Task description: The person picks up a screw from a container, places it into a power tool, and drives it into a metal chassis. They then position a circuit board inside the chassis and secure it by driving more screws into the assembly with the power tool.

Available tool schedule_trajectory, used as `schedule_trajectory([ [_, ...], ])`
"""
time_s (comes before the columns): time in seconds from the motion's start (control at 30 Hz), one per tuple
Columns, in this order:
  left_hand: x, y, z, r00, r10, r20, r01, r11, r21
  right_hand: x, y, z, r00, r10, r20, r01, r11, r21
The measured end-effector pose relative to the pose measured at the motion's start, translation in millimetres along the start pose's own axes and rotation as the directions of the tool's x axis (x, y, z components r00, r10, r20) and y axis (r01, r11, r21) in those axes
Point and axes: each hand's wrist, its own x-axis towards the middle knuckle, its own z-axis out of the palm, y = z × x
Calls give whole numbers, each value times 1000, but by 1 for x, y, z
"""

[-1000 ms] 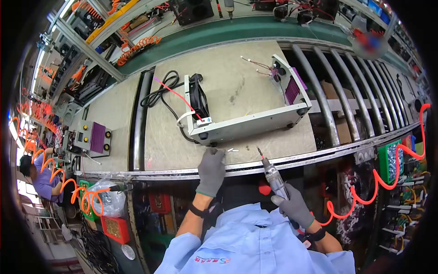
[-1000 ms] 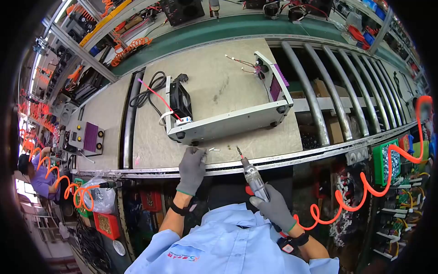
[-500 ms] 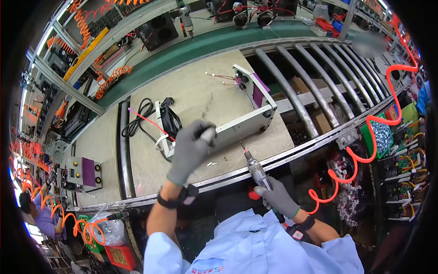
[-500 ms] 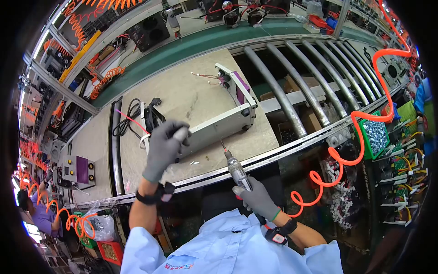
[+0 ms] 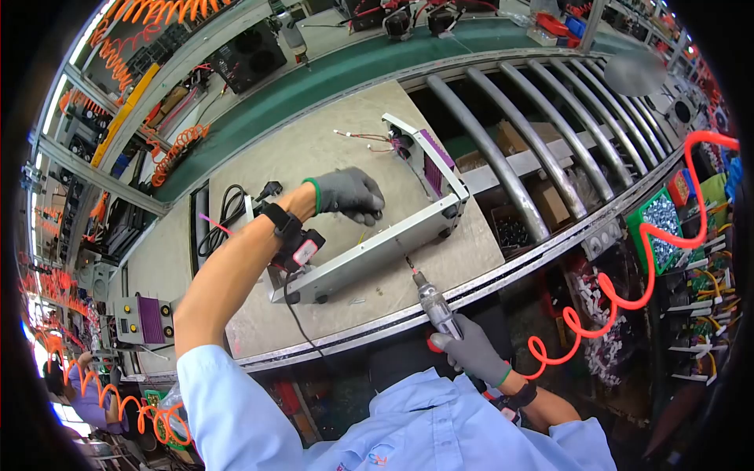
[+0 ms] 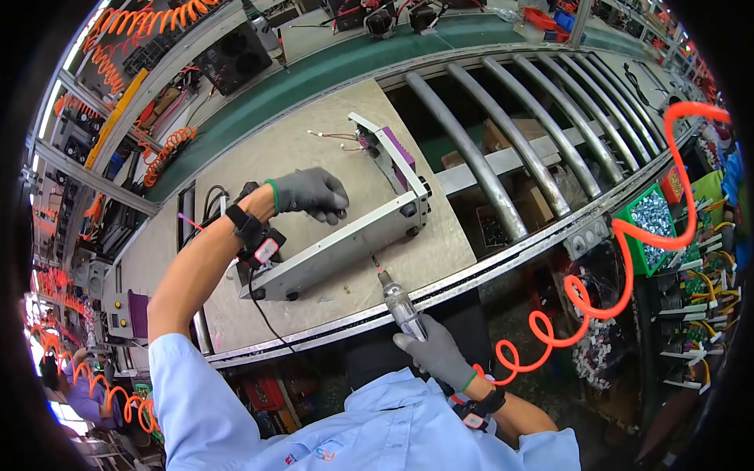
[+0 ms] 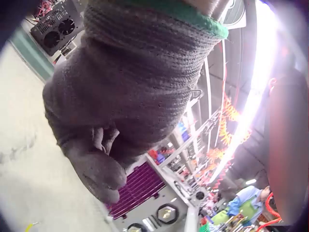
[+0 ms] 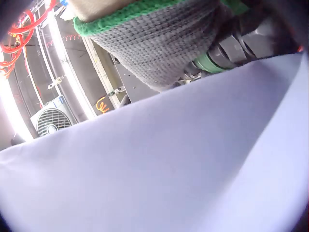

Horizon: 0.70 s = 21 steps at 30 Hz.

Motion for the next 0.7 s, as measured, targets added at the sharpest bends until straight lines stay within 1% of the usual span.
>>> schedule_trajectory([
  [0.03,10,-4,5,997,-24,76,24,1000,4,1,2,-1,1000,3,1,-3,1000,3],
  [0.1,28,-12,16,985,-63,158,46,993,107,6,2,-3,1000,15,4,-15,1000,16],
  [0.17,40,-25,28,975,-73,209,48,992,119,11,6,-4,1000,7,9,-7,1000,27],
  [0.2,51,-36,33,976,-34,217,-5,984,176,13,9,-4,1000,6,11,-7,999,46],
  [0.23,53,-41,39,970,-76,230,55,994,99,14,8,-5,1000,18,26,-19,997,69],
  [0.3,65,-64,49,970,67,232,-112,976,188,13,4,-6,998,39,46,-44,992,117],
  [0.33,62,-67,51,972,146,185,-184,960,210,18,19,-4,1000,-21,19,19,996,82],
  [0.37,58,-65,53,958,244,152,-275,933,233,18,16,-5,1000,-10,19,8,996,85],
  [0.43,48,-50,51,961,177,211,-232,934,272,15,11,-9,999,46,13,-47,997,54],
  [0.47,42,-46,55,959,237,157,-272,925,265,19,27,-5,1000,7,-14,-7,1000,-13],
  [0.5,39,-38,52,973,129,190,-193,907,374,24,43,-1,999,-31,-27,30,999,-38],
  [0.53,37,-41,56,977,168,132,-203,923,326,29,57,3,997,-70,-40,67,996,-65],
  [0.57,45,-56,56,963,243,117,-264,936,233,33,60,3,993,-112,-26,110,993,-47],
  [0.6,42,-46,58,992,62,107,-83,976,203,31,52,-3,994,-104,-21,104,994,-15],
  [0.67,41,-37,67,997,-14,74,6,995,104,19,36,-11,996,-85,25,83,994,77],
  [0.7,39,-27,70,997,-19,77,9,992,128,17,35,-16,998,-42,52,38,997,66],
])
